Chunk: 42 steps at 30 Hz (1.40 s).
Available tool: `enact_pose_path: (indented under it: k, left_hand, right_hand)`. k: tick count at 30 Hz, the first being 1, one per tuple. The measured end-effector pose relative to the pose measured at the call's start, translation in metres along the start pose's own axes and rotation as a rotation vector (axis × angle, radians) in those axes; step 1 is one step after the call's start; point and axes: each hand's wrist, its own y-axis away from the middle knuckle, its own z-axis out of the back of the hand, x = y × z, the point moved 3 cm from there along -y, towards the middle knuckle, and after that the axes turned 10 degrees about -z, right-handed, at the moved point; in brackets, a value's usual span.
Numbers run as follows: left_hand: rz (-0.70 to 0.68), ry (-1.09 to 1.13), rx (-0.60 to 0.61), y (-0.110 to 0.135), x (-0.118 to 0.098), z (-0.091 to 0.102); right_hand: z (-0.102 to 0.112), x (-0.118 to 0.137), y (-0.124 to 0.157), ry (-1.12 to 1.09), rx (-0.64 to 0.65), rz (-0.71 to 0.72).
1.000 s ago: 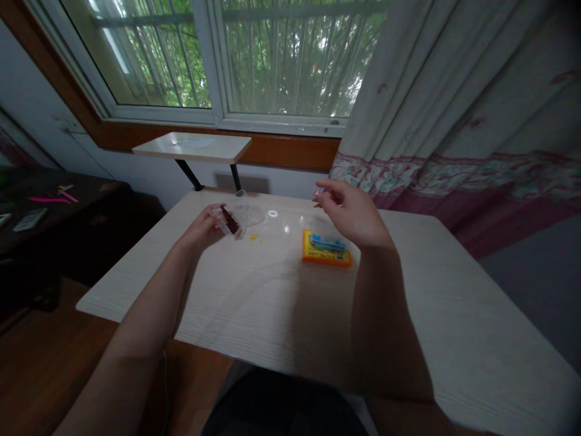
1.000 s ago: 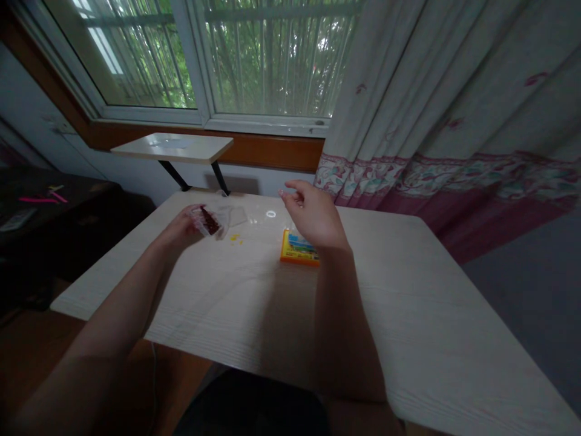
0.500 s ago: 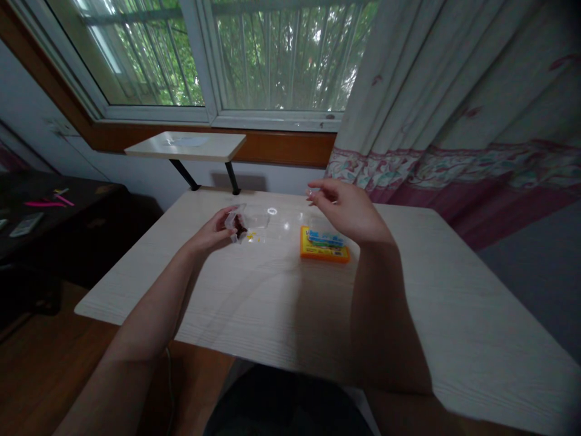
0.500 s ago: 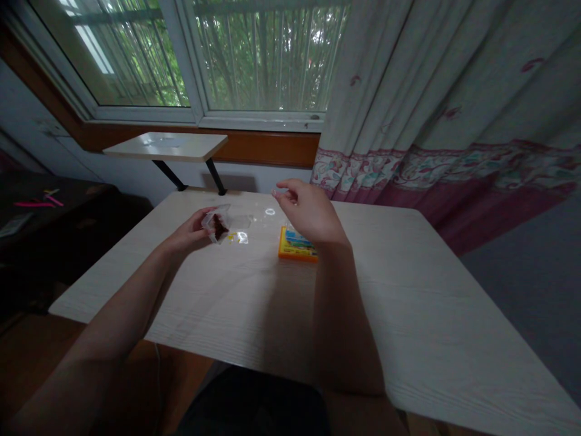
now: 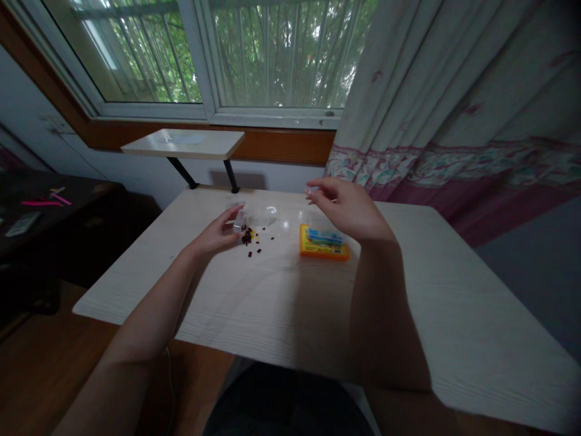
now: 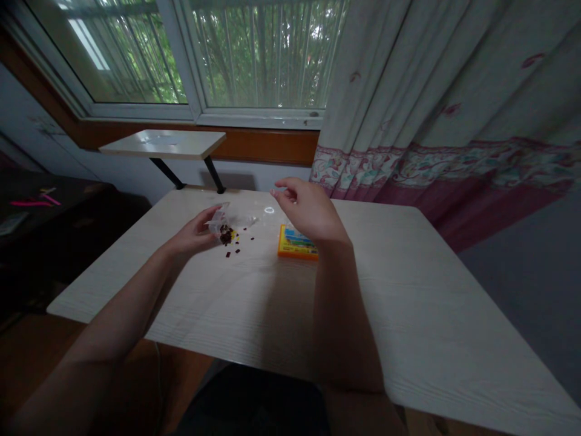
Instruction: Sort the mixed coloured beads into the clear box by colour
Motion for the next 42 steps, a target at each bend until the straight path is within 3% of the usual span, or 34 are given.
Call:
enact_pose_path:
  k: [4,11,14,21,27,29,36,42]
  left_hand:
    - [-0.046,-0.097,0.058,0.001,-0.009,-0.003]
    - [-0.183,-0.348,0.259,-0.002,-0.023,-0.008]
    - [-0.195,-0.374,0.265,-0.002,-0.026,-0.008]
    - [-0.167,-0.170,-0.059,-0.003,-0.014,0.008]
    - [-0.166,0.033,-0.264,-0.009,0.005,0.030]
    - [-0.146,0.070,-0.284,-0.010,0.009,0.032]
    - [-0.096,-0.112,-0.129,-0.001,0.006,0.013]
    - [-0.185,-0.288,0.018,0.000,-0.016,0.003]
  right_hand:
    - [0.000,-0.002,0.000,-0.016,0.005,0.001]
    - [0.002,-0.001,0.001,-0.007,0.001,-0.011]
    - [0.002,0.000,0.001,-0.005,0.006,-0.020]
    - [0.008,-0.006,0.003,-0.039,0.029,-0.058]
    - [0.012,-0.033,0.004,0.034,0.218,-0.089]
    - [0.011,-0.044,0.003,0.078,0.267,-0.140]
    - [0.013,-0.073,-0.003,0.131,0.263,-0.224]
    - [0.013,-0.092,-0.006,0.172,0.236,-0.247]
